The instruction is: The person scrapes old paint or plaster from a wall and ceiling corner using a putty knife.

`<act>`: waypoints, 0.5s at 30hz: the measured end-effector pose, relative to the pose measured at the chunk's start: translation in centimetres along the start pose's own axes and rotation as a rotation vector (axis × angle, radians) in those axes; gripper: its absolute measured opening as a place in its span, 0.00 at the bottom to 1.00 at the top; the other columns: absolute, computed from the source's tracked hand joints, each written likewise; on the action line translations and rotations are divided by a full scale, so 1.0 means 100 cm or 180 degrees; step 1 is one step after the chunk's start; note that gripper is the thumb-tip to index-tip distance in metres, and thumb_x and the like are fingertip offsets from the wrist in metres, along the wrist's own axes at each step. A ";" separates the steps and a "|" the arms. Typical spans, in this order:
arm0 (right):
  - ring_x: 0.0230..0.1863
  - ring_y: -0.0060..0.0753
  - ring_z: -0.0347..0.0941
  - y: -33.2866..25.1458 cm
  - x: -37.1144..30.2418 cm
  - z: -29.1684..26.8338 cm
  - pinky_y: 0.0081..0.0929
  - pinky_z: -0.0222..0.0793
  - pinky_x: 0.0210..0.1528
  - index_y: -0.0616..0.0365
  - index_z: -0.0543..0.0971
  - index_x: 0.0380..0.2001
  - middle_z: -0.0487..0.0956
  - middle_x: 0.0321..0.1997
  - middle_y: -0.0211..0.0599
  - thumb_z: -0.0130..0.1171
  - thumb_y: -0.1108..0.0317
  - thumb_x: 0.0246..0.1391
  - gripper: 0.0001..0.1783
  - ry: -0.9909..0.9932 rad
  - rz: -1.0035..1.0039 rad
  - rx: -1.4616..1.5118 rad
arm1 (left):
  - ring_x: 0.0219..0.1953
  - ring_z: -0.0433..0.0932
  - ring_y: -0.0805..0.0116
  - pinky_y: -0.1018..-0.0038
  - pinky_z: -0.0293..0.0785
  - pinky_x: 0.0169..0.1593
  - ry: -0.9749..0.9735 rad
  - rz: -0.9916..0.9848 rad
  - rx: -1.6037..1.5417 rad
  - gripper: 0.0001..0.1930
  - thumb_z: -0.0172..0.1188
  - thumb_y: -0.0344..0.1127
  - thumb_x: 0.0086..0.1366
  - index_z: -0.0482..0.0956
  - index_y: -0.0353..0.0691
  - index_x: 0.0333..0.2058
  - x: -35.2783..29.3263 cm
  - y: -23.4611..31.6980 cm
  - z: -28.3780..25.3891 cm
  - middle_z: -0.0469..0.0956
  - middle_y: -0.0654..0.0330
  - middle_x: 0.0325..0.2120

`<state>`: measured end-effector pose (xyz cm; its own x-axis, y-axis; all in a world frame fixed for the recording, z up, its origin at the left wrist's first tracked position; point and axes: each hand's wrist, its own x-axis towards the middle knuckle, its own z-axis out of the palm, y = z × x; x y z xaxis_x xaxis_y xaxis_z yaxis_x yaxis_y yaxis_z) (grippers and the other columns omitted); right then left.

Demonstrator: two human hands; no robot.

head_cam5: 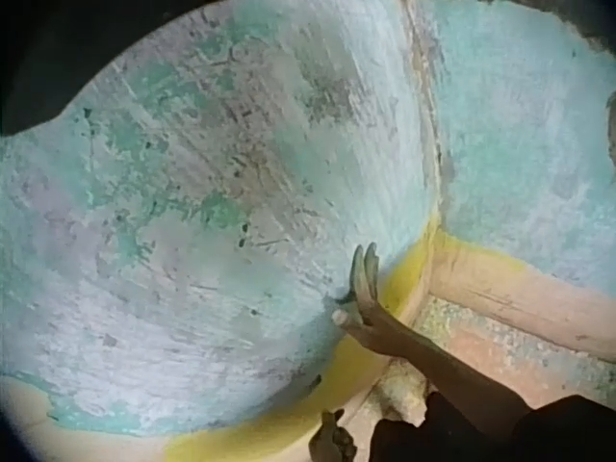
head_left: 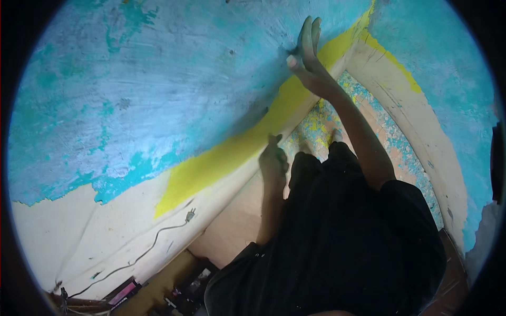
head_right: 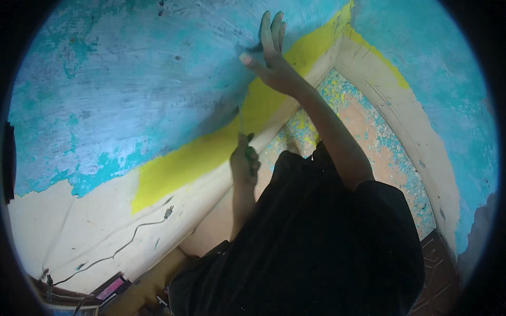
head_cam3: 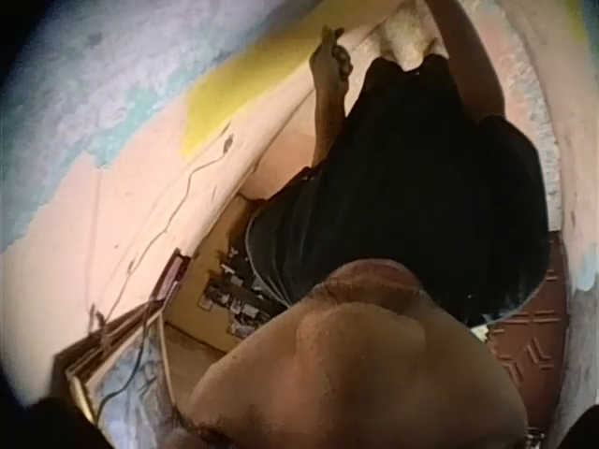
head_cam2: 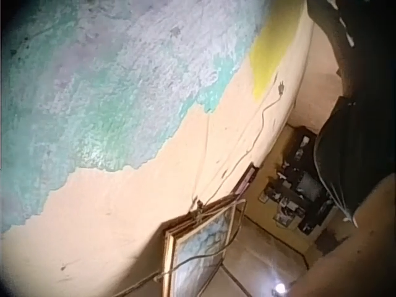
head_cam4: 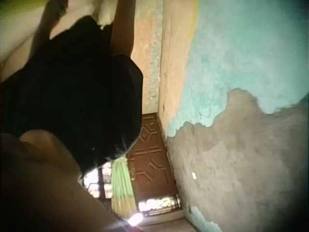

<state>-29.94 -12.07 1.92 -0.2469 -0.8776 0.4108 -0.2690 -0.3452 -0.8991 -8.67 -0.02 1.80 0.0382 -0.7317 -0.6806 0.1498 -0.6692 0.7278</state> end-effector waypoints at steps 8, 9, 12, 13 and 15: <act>0.71 0.60 0.12 -0.009 -0.001 0.002 0.56 0.23 0.69 0.55 0.31 0.69 0.19 0.71 0.58 0.48 0.45 0.61 0.50 0.0058 0.0082 0.0192 | 0.10 0.52 0.81 0.83 0.47 0.13 -0.0372 -0.0162 0.0329 0.23 0.53 0.51 0.68 0.73 0.32 0.44 0.027 0.017 -0.003 0.57 0.71 0.13; 0.72 0.59 0.14 -0.010 -0.001 0.001 0.53 0.24 0.70 0.55 0.33 0.69 0.20 0.72 0.57 0.47 0.47 0.62 0.47 0.0099 0.0058 0.0260 | 0.10 0.52 0.81 0.83 0.47 0.13 -0.0390 -0.0168 0.0343 0.23 0.53 0.51 0.68 0.73 0.32 0.44 0.028 0.015 -0.002 0.57 0.71 0.13; 0.73 0.56 0.18 -0.011 -0.005 -0.008 0.47 0.26 0.71 0.55 0.37 0.70 0.25 0.73 0.54 0.43 0.49 0.65 0.41 0.0109 0.0008 0.0291 | 0.11 0.52 0.83 0.83 0.46 0.13 -0.0354 -0.0216 0.0198 0.22 0.54 0.51 0.67 0.75 0.33 0.40 0.022 0.016 -0.010 0.57 0.72 0.12; 0.73 0.56 0.18 -0.009 -0.007 -0.017 0.47 0.26 0.71 0.55 0.37 0.70 0.25 0.73 0.54 0.43 0.49 0.65 0.41 0.0176 0.0020 0.0235 | 0.11 0.51 0.83 0.83 0.45 0.12 -0.0460 -0.0264 0.0221 0.23 0.54 0.52 0.67 0.74 0.32 0.40 0.011 0.021 -0.018 0.56 0.71 0.12; 0.74 0.52 0.23 -0.010 -0.013 -0.026 0.42 0.28 0.71 0.56 0.40 0.70 0.31 0.74 0.52 0.41 0.51 0.66 0.38 0.0198 0.0086 0.0289 | 0.10 0.52 0.83 0.83 0.44 0.12 -0.0319 -0.0290 0.0361 0.23 0.53 0.53 0.67 0.75 0.33 0.39 -0.001 0.028 -0.036 0.57 0.71 0.12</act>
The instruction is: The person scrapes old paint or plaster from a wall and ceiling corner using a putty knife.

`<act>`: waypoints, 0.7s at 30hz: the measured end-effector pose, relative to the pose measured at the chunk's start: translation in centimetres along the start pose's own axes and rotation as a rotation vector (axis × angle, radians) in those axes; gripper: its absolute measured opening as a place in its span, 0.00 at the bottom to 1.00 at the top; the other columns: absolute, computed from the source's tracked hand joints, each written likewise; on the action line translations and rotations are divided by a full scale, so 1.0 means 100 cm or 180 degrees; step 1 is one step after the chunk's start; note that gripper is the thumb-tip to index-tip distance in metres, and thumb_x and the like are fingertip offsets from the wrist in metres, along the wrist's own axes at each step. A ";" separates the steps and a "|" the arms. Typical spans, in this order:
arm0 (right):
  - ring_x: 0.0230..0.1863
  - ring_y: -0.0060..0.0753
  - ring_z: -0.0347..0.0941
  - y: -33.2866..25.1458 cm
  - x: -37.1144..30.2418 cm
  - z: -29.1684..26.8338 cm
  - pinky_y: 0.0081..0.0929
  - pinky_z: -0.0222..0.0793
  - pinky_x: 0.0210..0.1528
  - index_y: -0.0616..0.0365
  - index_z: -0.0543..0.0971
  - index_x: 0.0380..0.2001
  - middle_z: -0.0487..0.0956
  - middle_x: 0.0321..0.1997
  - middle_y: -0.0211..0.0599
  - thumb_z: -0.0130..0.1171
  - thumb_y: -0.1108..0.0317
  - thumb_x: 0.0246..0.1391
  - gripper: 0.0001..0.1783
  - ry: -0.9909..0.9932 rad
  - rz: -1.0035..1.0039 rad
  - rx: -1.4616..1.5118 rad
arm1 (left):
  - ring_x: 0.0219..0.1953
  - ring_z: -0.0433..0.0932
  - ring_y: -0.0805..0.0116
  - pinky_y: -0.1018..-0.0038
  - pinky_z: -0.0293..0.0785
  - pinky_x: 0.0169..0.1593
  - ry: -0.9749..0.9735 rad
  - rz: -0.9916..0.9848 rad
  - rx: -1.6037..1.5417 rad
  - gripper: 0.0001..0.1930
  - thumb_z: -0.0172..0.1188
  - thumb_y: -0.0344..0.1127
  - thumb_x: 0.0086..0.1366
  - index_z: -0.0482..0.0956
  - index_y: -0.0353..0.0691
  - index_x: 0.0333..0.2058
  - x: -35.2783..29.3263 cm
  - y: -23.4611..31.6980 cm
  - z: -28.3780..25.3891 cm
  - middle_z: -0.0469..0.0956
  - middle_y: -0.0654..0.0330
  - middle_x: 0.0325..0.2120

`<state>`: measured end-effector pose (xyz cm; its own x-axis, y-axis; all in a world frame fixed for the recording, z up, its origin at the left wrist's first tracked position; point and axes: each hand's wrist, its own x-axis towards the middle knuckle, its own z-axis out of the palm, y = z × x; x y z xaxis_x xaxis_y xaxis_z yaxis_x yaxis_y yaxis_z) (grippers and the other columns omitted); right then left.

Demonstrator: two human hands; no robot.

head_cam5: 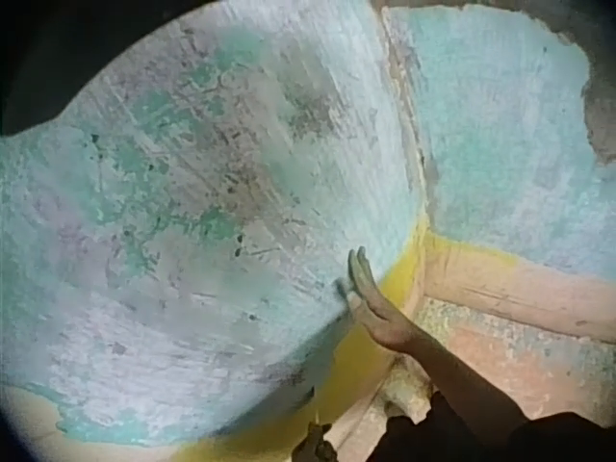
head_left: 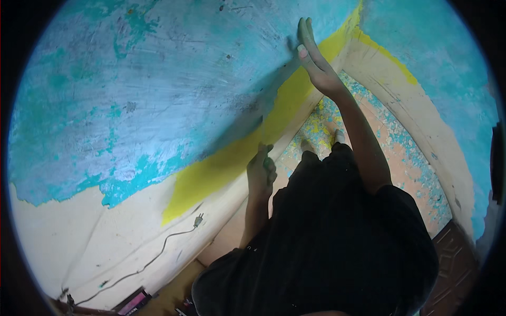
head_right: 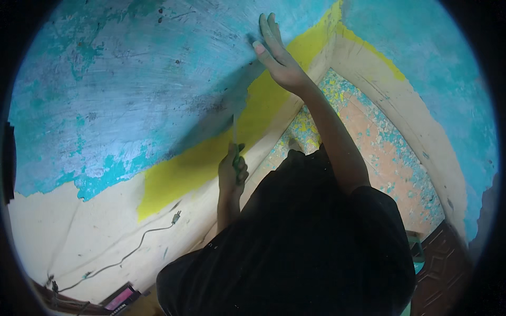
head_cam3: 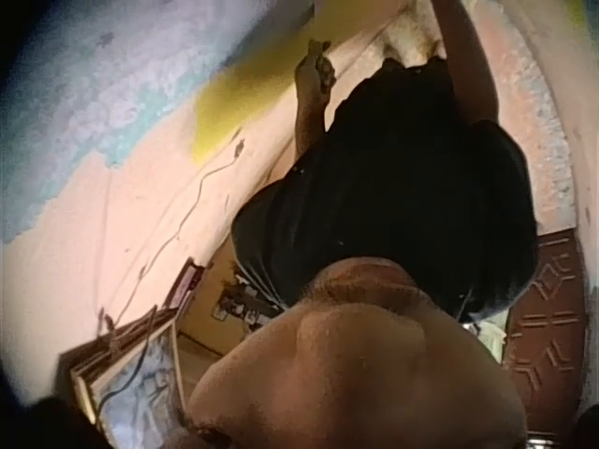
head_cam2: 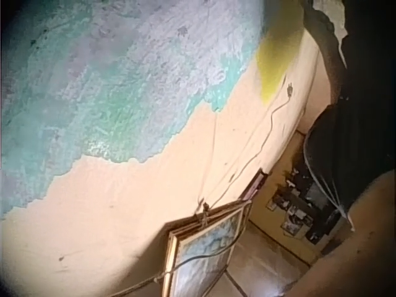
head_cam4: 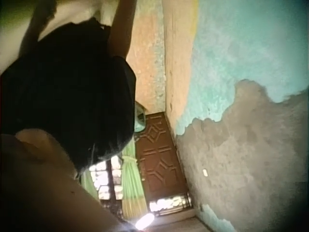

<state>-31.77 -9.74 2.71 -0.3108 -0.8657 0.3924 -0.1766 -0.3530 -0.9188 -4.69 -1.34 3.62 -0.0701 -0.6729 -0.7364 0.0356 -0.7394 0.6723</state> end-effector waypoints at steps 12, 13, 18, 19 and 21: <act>0.74 0.37 0.41 0.003 -0.033 0.000 0.30 0.37 0.71 0.62 0.53 0.67 0.47 0.73 0.47 0.42 0.53 0.67 0.33 0.0177 0.0370 0.0272 | 0.09 0.52 0.82 0.81 0.45 0.12 -0.0506 0.0104 -0.0088 0.24 0.52 0.54 0.67 0.72 0.33 0.42 0.010 0.010 0.014 0.57 0.70 0.11; 0.74 0.37 0.41 0.009 -0.045 0.003 0.30 0.37 0.71 0.62 0.53 0.67 0.47 0.73 0.47 0.42 0.53 0.67 0.33 0.0183 0.0376 0.0261 | 0.09 0.52 0.82 0.82 0.44 0.12 -0.0494 0.0035 -0.0090 0.24 0.51 0.54 0.67 0.73 0.34 0.41 0.008 0.014 0.010 0.56 0.71 0.11; 0.72 0.36 0.47 0.016 -0.114 0.046 0.32 0.42 0.70 0.64 0.56 0.65 0.54 0.71 0.42 0.42 0.60 0.67 0.29 -0.0236 0.1207 -0.0248 | 0.09 0.53 0.83 0.83 0.46 0.12 -0.0648 0.0360 0.0128 0.22 0.51 0.55 0.68 0.74 0.38 0.34 0.045 0.007 0.048 0.59 0.71 0.11; 0.72 0.37 0.48 0.008 -0.124 0.052 0.32 0.44 0.70 0.64 0.56 0.65 0.55 0.71 0.44 0.42 0.60 0.67 0.29 -0.0440 0.1261 -0.0161 | 0.09 0.54 0.83 0.82 0.46 0.12 -0.0602 0.0320 0.0000 0.21 0.50 0.54 0.68 0.73 0.39 0.33 0.046 0.007 0.055 0.59 0.71 0.11; 0.72 0.38 0.49 -0.007 -0.136 0.060 0.32 0.45 0.69 0.64 0.56 0.65 0.55 0.71 0.46 0.41 0.61 0.67 0.28 -0.0610 0.1317 -0.0087 | 0.09 0.54 0.83 0.82 0.48 0.11 -0.0543 0.0205 -0.0077 0.19 0.49 0.52 0.70 0.72 0.42 0.30 0.041 0.010 0.058 0.60 0.72 0.11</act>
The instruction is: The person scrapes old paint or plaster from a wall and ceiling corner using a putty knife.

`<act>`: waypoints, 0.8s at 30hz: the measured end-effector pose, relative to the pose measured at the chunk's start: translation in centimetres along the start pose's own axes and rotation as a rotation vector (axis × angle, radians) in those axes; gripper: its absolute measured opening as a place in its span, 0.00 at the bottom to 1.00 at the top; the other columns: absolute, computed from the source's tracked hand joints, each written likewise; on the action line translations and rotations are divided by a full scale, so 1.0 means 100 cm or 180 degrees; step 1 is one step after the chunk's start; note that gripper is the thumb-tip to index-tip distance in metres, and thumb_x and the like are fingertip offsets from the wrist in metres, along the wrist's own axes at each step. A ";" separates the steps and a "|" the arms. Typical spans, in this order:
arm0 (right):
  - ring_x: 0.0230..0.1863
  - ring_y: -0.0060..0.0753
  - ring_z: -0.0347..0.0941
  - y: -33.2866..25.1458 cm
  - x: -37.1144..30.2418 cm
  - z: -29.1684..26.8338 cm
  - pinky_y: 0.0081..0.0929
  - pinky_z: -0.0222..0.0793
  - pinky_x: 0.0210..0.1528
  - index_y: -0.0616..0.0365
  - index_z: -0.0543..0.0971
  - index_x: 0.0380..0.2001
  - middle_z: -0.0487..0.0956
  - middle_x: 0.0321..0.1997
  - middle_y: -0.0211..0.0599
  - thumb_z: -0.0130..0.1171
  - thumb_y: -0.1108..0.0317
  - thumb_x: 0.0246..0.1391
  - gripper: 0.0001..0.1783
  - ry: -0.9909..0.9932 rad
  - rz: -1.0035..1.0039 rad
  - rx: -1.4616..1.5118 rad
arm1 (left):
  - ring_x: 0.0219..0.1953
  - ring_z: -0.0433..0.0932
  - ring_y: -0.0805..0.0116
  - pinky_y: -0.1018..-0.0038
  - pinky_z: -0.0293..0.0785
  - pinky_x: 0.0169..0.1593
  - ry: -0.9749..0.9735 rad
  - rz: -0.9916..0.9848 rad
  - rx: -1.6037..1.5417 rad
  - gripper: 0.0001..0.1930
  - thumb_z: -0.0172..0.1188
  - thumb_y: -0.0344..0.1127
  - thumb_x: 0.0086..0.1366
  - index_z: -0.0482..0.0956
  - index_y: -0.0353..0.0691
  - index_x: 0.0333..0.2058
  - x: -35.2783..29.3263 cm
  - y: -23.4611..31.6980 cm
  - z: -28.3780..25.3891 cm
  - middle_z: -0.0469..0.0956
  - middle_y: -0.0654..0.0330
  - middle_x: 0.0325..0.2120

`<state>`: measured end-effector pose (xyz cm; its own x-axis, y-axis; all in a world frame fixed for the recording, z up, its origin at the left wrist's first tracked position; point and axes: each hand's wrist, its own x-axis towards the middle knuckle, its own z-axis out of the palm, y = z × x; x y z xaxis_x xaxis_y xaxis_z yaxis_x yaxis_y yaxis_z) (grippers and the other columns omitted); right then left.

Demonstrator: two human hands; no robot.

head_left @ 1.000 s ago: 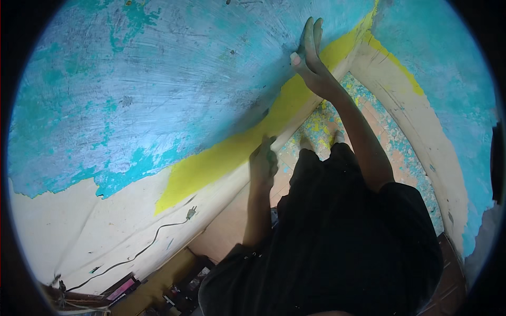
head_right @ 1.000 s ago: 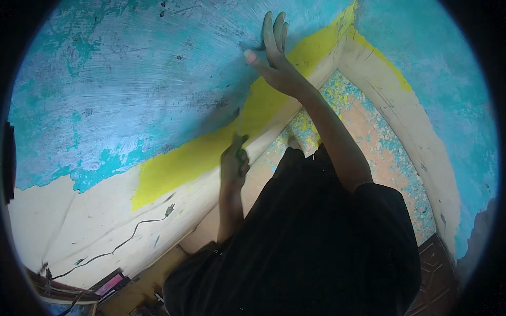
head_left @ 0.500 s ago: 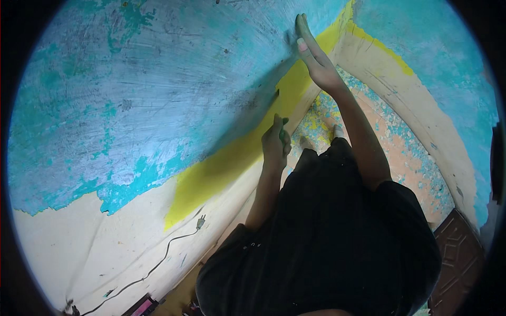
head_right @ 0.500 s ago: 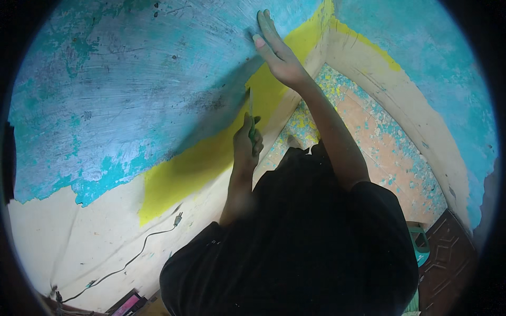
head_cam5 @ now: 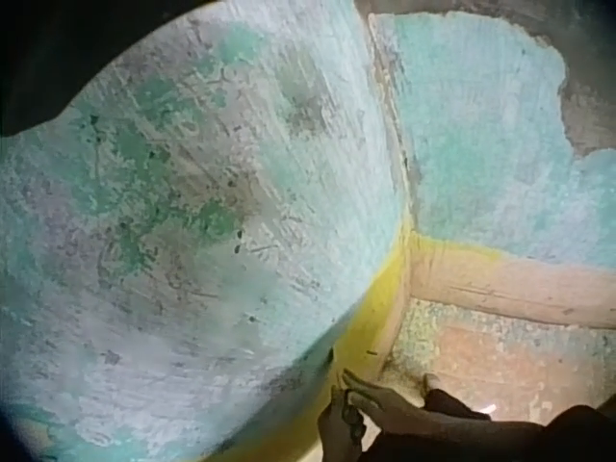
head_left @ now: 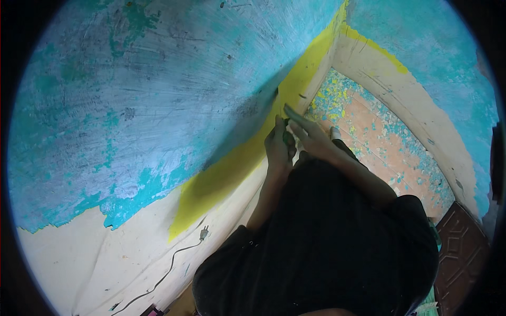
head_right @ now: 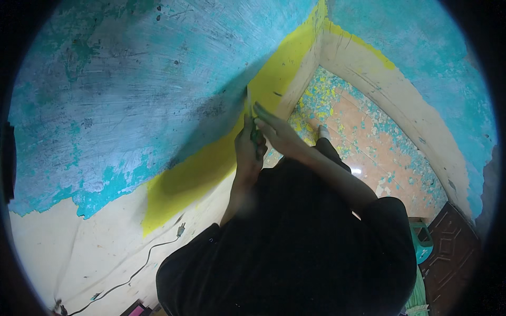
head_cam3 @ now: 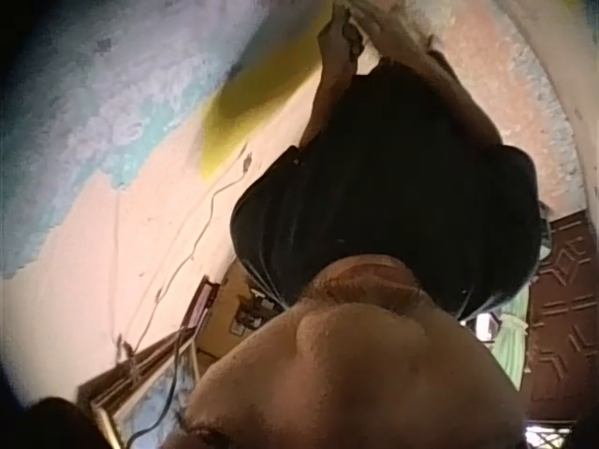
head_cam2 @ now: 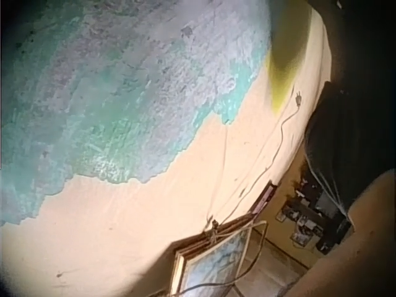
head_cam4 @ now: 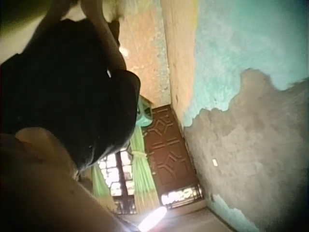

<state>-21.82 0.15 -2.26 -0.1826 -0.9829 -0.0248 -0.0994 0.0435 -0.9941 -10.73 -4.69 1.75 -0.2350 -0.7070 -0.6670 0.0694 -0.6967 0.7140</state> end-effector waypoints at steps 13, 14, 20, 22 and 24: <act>0.56 0.43 0.71 -0.019 -0.005 0.015 0.31 0.63 0.57 0.62 0.62 0.62 0.73 0.55 0.53 0.40 0.54 0.67 0.28 0.0023 -0.0069 0.0376 | 0.13 0.60 0.81 0.82 0.54 0.14 -0.0030 -0.0015 -0.0288 0.21 0.43 0.54 0.71 0.73 0.40 0.35 -0.013 -0.005 -0.001 0.66 0.69 0.17; 0.55 0.41 0.72 -0.018 -0.006 0.016 0.31 0.64 0.57 0.61 0.63 0.62 0.74 0.54 0.52 0.41 0.53 0.66 0.29 0.0099 -0.0182 0.0385 | 0.12 0.58 0.82 0.82 0.52 0.14 -0.0190 -0.0131 -0.0065 0.21 0.44 0.54 0.71 0.72 0.41 0.34 -0.012 -0.001 -0.011 0.64 0.70 0.16; 0.33 0.35 0.78 -0.024 0.010 0.006 0.30 0.72 0.40 0.64 0.74 0.48 0.79 0.28 0.43 0.43 0.52 0.66 0.25 0.0117 0.0767 0.0586 | 0.11 0.55 0.84 0.82 0.48 0.13 -0.0286 -0.0052 -0.0007 0.20 0.45 0.54 0.70 0.72 0.44 0.29 0.014 -0.006 -0.002 0.61 0.74 0.13; 0.29 0.33 0.77 -0.017 0.005 0.009 0.30 0.72 0.36 0.65 0.75 0.44 0.77 0.24 0.41 0.43 0.52 0.66 0.25 0.0183 0.0710 0.0721 | 0.11 0.55 0.84 0.82 0.48 0.13 -0.0292 -0.0175 -0.0104 0.20 0.46 0.54 0.70 0.72 0.44 0.29 0.000 -0.003 0.002 0.60 0.74 0.13; 0.25 0.30 0.76 -0.011 0.001 0.017 0.29 0.70 0.30 0.65 0.78 0.38 0.77 0.22 0.40 0.42 0.50 0.65 0.26 0.0248 0.0148 0.0837 | 0.13 0.55 0.83 0.81 0.50 0.15 -0.0367 -0.0300 -0.0164 0.18 0.44 0.54 0.71 0.72 0.49 0.30 -0.016 0.000 -0.006 0.61 0.73 0.14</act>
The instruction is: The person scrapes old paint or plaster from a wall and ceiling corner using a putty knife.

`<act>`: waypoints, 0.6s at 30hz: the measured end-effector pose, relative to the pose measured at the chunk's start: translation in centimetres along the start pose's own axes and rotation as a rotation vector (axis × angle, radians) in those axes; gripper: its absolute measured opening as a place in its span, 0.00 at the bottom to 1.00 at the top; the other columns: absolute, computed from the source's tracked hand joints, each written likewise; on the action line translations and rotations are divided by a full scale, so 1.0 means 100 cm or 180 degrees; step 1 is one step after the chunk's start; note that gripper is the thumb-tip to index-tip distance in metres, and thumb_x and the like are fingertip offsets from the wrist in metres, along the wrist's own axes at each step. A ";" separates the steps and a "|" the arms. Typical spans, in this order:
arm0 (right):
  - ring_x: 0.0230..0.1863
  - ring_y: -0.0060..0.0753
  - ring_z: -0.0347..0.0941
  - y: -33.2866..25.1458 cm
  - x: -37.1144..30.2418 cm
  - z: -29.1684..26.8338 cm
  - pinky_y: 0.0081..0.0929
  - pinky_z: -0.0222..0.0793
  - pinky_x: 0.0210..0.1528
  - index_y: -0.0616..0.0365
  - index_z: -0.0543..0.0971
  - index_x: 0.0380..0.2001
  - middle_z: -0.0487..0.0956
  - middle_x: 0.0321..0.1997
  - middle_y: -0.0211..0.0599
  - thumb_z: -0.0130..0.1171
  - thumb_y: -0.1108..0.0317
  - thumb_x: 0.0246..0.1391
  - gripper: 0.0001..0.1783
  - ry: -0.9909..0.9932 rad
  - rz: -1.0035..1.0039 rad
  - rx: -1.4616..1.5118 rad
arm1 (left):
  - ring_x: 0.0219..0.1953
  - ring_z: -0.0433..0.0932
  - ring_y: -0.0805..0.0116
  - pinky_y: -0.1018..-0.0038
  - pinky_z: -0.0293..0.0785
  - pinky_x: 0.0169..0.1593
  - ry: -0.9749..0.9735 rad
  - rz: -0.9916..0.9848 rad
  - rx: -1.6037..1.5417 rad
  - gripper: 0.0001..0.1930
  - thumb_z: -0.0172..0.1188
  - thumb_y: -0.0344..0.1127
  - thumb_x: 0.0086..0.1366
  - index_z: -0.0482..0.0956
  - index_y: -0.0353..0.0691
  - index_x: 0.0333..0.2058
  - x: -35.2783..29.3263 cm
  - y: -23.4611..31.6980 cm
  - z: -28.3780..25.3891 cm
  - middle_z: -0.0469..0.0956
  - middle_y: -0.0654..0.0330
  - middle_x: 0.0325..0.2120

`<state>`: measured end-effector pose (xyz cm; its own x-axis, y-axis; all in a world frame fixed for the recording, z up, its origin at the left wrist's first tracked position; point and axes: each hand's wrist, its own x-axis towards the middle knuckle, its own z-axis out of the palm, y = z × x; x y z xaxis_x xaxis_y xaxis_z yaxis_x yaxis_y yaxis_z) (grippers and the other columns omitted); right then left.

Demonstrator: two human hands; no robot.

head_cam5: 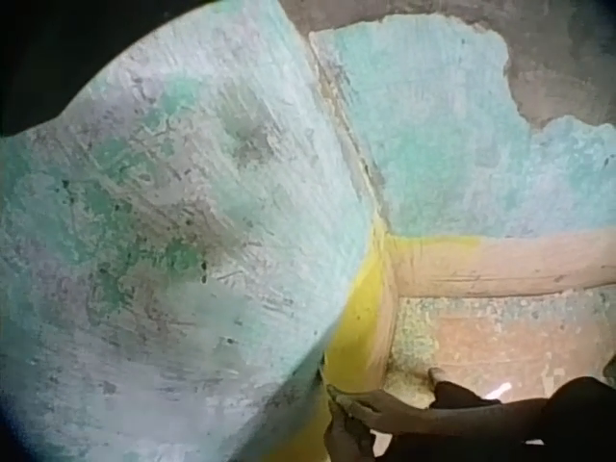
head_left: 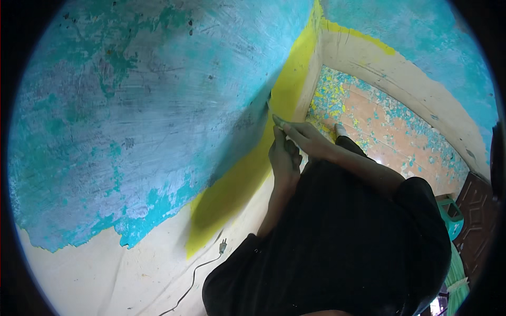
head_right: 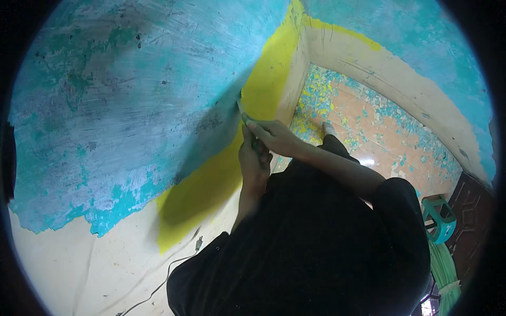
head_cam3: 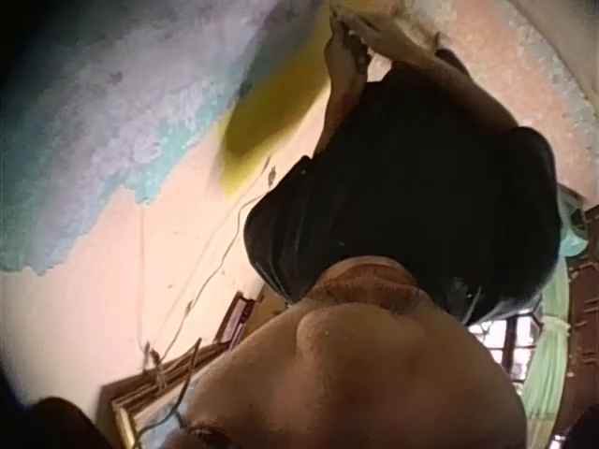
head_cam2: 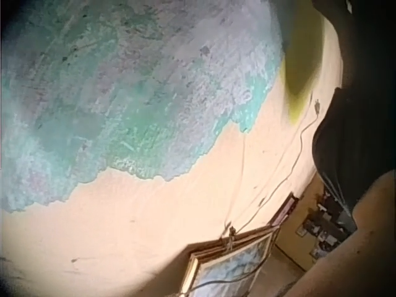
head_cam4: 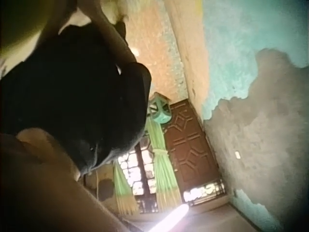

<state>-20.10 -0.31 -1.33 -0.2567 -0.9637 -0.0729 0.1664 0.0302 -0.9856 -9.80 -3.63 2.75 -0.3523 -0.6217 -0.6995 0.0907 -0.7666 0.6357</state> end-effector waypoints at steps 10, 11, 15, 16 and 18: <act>0.21 0.22 0.72 -0.003 0.007 -0.009 0.24 0.66 0.22 0.64 0.78 0.31 0.74 0.19 0.33 0.41 0.45 0.65 0.30 0.0415 0.0352 0.0107 | 0.11 0.55 0.82 0.81 0.49 0.14 0.0002 0.0119 0.0127 0.20 0.47 0.56 0.69 0.71 0.45 0.29 0.020 0.003 0.018 0.58 0.72 0.12; 0.20 0.22 0.71 -0.005 0.008 -0.006 0.23 0.66 0.21 0.64 0.78 0.30 0.73 0.18 0.32 0.41 0.45 0.65 0.30 0.0533 0.0233 0.0212 | 0.11 0.55 0.82 0.81 0.49 0.14 -0.0038 0.0122 0.0156 0.20 0.47 0.56 0.69 0.71 0.45 0.29 0.029 0.004 0.019 0.58 0.72 0.12; 0.16 0.22 0.68 -0.001 0.039 -0.022 0.23 0.64 0.18 0.63 0.75 0.27 0.71 0.16 0.31 0.42 0.42 0.63 0.31 0.0756 0.0508 0.0165 | 0.11 0.57 0.82 0.81 0.50 0.14 -0.0201 0.0052 0.0244 0.21 0.48 0.56 0.69 0.72 0.44 0.28 0.069 0.012 0.025 0.59 0.72 0.12; 0.26 0.15 0.68 -0.004 0.045 -0.035 0.19 0.62 0.22 0.66 0.78 0.44 0.75 0.29 0.29 0.44 0.44 0.64 0.31 0.0570 0.0844 0.0222 | 0.11 0.57 0.81 0.81 0.50 0.14 -0.0148 0.0093 0.0243 0.22 0.48 0.56 0.69 0.72 0.43 0.29 0.073 0.012 0.040 0.59 0.72 0.12; 0.28 0.16 0.68 0.000 0.044 -0.046 0.19 0.63 0.25 0.65 0.77 0.46 0.75 0.31 0.29 0.42 0.43 0.64 0.32 0.0443 0.0913 0.0360 | 0.11 0.57 0.81 0.81 0.50 0.14 -0.0108 0.0184 0.0258 0.22 0.47 0.57 0.69 0.74 0.42 0.31 0.073 0.004 0.051 0.60 0.71 0.12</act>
<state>-25.63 -3.36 -2.31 -0.3104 -0.8746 -0.3725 0.3533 0.2577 -0.8993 -17.04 -7.67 -0.39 -0.3801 -0.6576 -0.6504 0.0367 -0.7134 0.6998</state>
